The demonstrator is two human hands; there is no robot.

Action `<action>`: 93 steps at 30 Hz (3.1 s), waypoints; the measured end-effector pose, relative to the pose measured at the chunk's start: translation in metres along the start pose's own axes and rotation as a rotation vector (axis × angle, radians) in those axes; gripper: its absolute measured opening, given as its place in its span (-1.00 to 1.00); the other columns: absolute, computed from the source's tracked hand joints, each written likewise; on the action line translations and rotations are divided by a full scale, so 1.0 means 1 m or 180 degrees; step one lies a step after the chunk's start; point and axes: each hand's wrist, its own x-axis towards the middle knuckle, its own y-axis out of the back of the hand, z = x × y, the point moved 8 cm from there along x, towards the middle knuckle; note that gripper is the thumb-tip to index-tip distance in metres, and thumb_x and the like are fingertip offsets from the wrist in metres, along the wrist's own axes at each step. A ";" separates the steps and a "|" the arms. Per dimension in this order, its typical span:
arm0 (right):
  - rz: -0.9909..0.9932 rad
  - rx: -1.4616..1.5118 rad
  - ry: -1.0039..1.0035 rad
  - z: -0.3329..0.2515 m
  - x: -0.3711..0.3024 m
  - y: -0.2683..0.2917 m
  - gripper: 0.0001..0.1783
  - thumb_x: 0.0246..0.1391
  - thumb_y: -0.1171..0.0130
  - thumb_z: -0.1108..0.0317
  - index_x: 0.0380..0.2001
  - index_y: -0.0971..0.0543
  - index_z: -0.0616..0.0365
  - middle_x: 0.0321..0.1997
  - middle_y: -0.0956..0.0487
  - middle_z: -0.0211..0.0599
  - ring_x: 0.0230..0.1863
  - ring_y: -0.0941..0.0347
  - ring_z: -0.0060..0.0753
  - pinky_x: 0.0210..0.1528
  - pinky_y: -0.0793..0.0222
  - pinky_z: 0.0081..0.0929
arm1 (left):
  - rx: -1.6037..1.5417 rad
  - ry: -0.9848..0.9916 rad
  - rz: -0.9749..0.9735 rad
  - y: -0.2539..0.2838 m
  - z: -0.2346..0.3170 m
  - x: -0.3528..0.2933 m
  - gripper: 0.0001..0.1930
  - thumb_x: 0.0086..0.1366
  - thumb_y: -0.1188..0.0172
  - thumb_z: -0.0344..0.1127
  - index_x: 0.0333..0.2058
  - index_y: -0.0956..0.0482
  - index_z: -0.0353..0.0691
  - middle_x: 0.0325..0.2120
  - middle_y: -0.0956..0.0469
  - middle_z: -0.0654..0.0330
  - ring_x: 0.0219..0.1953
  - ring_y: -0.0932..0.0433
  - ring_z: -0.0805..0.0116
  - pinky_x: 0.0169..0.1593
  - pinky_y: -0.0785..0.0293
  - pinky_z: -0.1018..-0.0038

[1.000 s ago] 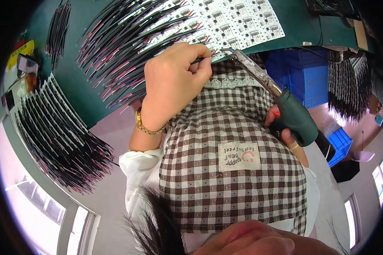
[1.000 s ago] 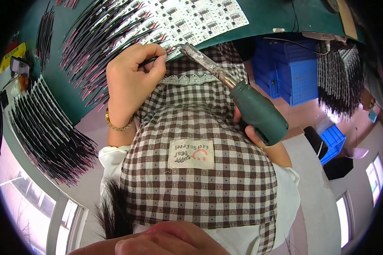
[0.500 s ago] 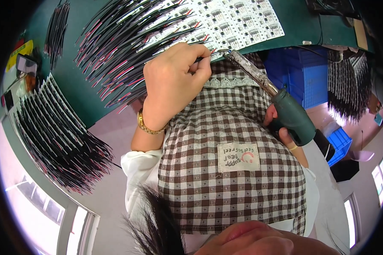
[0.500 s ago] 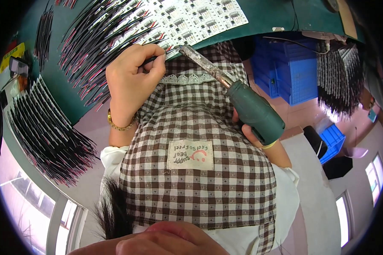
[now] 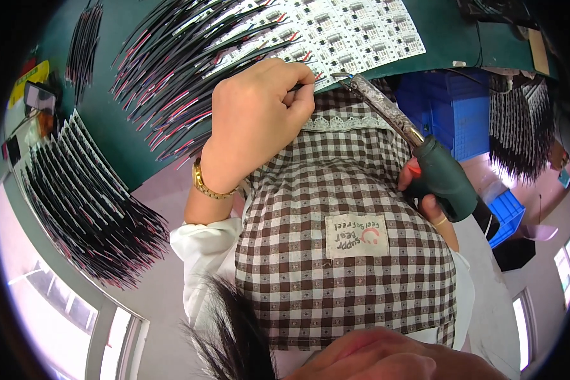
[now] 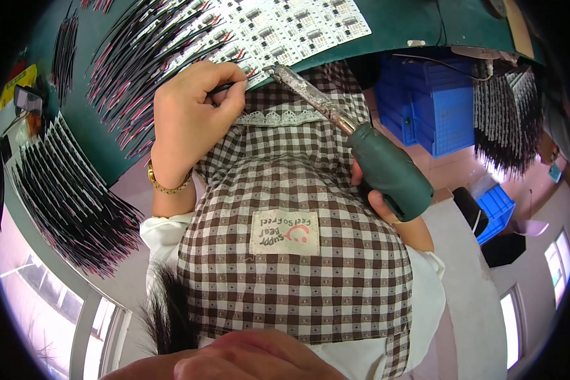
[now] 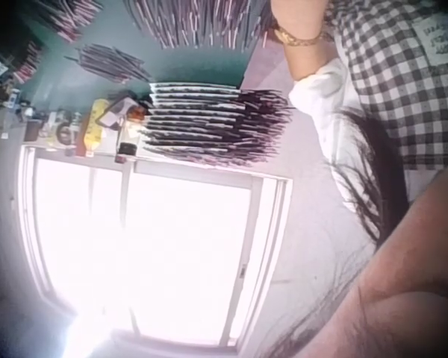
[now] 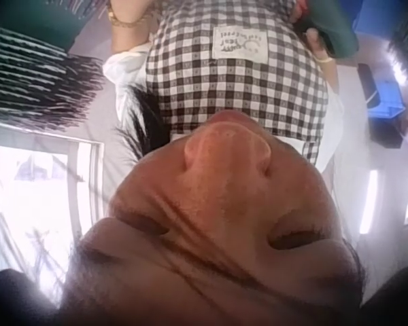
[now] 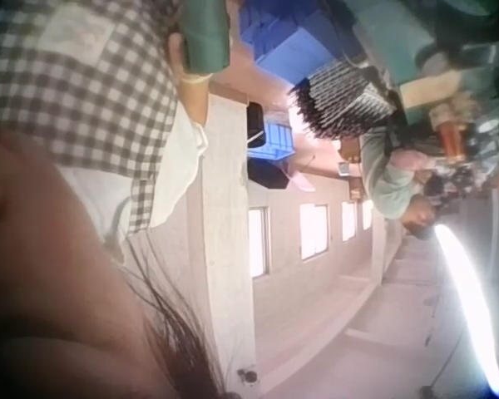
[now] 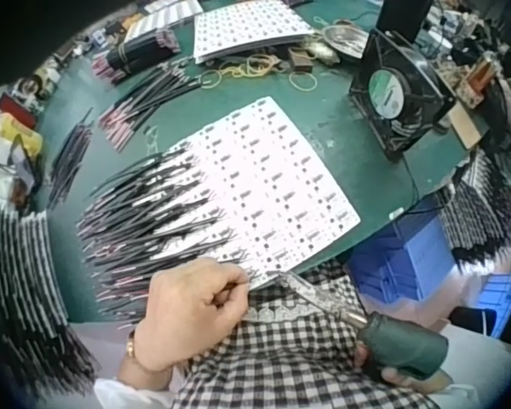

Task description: The person solders red and black wires onto individual printed circuit boards using a soldering iron.

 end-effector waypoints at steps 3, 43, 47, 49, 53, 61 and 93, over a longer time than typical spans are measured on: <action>-0.0170 -0.0072 -0.0090 0.014 0.003 -0.004 -0.20 -0.14 -0.14 -0.38 -0.17 -0.39 0.18 -0.41 -0.40 -0.29 -0.36 -0.34 -0.46 -0.28 -0.26 -0.53 | 0.0077 -0.0053 0.0013 0.001 -0.001 -0.003 -0.94 -0.04 -0.26 -0.44 -0.53 -0.58 -0.13 -0.70 -0.43 0.32 -0.70 -0.42 0.41 -0.62 -0.29 0.51; -0.0131 0.0402 0.0436 0.013 -0.002 0.000 -0.18 -0.02 -0.13 -0.20 0.08 -0.31 0.28 -0.34 -0.46 -0.33 -0.35 -0.36 -0.51 -0.24 -0.28 -0.52 | 0.0054 -0.0343 0.0410 -0.002 -0.002 -0.007 -0.88 -0.10 -0.26 -0.51 -0.56 -0.55 -0.12 -0.74 -0.37 0.32 -0.73 -0.35 0.41 -0.68 -0.21 0.52; -0.0026 0.0364 0.0419 0.008 -0.001 0.005 -0.16 -0.02 -0.11 -0.24 0.10 -0.31 0.26 -0.35 -0.46 -0.34 -0.35 -0.36 -0.50 -0.24 -0.28 -0.51 | 0.0009 -0.0333 0.0348 -0.005 -0.005 -0.005 -0.89 -0.08 -0.26 -0.50 -0.54 -0.55 -0.12 -0.72 -0.38 0.32 -0.72 -0.37 0.39 -0.67 -0.22 0.51; -0.0065 0.0339 0.0457 0.011 -0.001 0.005 -0.17 -0.01 -0.12 -0.22 0.11 -0.30 0.26 -0.35 -0.46 -0.34 -0.35 -0.36 -0.49 -0.24 -0.28 -0.50 | 0.0015 -0.0312 0.0315 -0.003 -0.004 -0.005 -0.89 -0.07 -0.26 -0.49 -0.54 -0.55 -0.12 -0.72 -0.38 0.31 -0.72 -0.37 0.38 -0.66 -0.23 0.50; -0.0085 0.0254 0.0520 0.009 0.001 -0.001 -0.20 0.00 -0.11 -0.22 0.07 -0.34 0.28 -0.37 -0.47 -0.34 -0.35 -0.35 -0.48 -0.23 -0.27 -0.48 | 0.0107 -0.0087 0.0190 0.002 -0.003 -0.006 -0.91 -0.05 -0.26 -0.46 -0.52 -0.57 -0.13 -0.70 -0.42 0.30 -0.70 -0.40 0.40 -0.64 -0.26 0.51; -0.0189 -0.0328 -0.0050 0.008 0.004 0.002 -0.15 -0.13 -0.17 -0.32 -0.15 -0.37 0.35 -0.38 -0.43 -0.27 -0.37 -0.34 -0.46 -0.28 -0.23 -0.55 | -0.0534 0.0160 -0.0501 -0.010 -0.016 0.006 -0.90 -0.01 -0.24 -0.52 -0.44 -0.59 -0.29 -0.61 -0.49 0.30 -0.65 -0.33 0.66 -0.56 -0.23 0.69; -0.0893 0.4170 0.1048 -0.119 0.068 0.015 -0.65 0.18 0.09 0.12 -0.10 -0.29 0.13 -0.61 -0.31 -0.46 -0.72 -0.26 -0.61 -0.56 -0.27 -0.53 | -0.0135 -0.0358 0.0043 0.035 0.035 0.046 -0.90 -0.03 -0.22 -0.48 -0.49 -0.52 -0.14 -0.64 -0.44 0.21 -0.64 -0.45 0.24 -0.58 -0.33 0.42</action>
